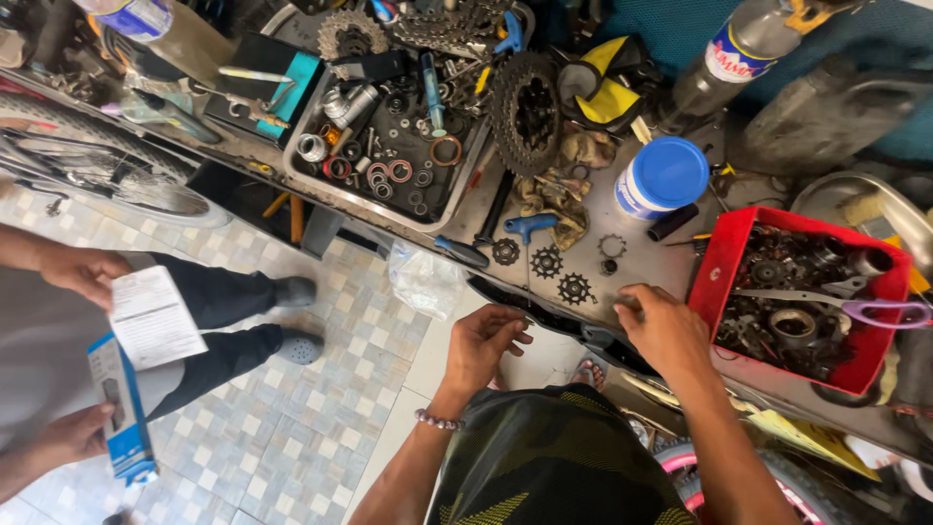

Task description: The person assembles small bicycle gears and sprockets on a workbench, using a pair of scissors to sort through a red bin of parts. They place selected components on the table and handle them with both hands.

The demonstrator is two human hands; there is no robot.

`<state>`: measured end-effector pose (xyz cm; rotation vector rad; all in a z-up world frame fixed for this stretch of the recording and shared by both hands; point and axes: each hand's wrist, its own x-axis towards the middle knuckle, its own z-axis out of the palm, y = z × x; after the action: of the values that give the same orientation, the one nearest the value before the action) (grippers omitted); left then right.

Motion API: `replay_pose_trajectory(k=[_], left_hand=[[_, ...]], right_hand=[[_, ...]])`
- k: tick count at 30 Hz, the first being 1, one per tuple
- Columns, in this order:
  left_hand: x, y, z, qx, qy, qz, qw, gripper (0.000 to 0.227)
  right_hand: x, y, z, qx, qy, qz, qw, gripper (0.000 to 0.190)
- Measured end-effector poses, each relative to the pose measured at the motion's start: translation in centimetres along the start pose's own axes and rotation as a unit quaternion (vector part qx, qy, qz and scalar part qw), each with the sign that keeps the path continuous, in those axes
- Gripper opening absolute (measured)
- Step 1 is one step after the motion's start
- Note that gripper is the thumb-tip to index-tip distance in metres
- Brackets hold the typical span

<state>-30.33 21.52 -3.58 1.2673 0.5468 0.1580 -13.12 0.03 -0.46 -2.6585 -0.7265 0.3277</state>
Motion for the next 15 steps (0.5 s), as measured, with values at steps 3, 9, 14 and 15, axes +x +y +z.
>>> replay_pose_trajectory(k=[3,9,14,15], left_hand=[[-0.4,0.4,-1.1,-0.021,0.01,-0.007,1.0,0.016],[-1.5,0.5,-2.6,0.007,0.029,0.022,0.999,0.014],[-2.2,0.0,-3.7,0.01,0.072,0.045,0.996,0.012],[-2.4,0.0,-3.8,0.004,0.085,0.05,0.995,0.013]], right_hand=[[0.2,-0.9,1.7,-0.014,0.014,-0.014,1.0,0.028],[0.7,-0.5,2.8,-0.003,-0.013,0.031,0.999,0.023],[2.6,-0.6,2.8,-0.048,-0.096,0.075,0.991,0.021],[2.8,-0.7,2.7,-0.061,-0.096,0.067,0.991,0.021]])
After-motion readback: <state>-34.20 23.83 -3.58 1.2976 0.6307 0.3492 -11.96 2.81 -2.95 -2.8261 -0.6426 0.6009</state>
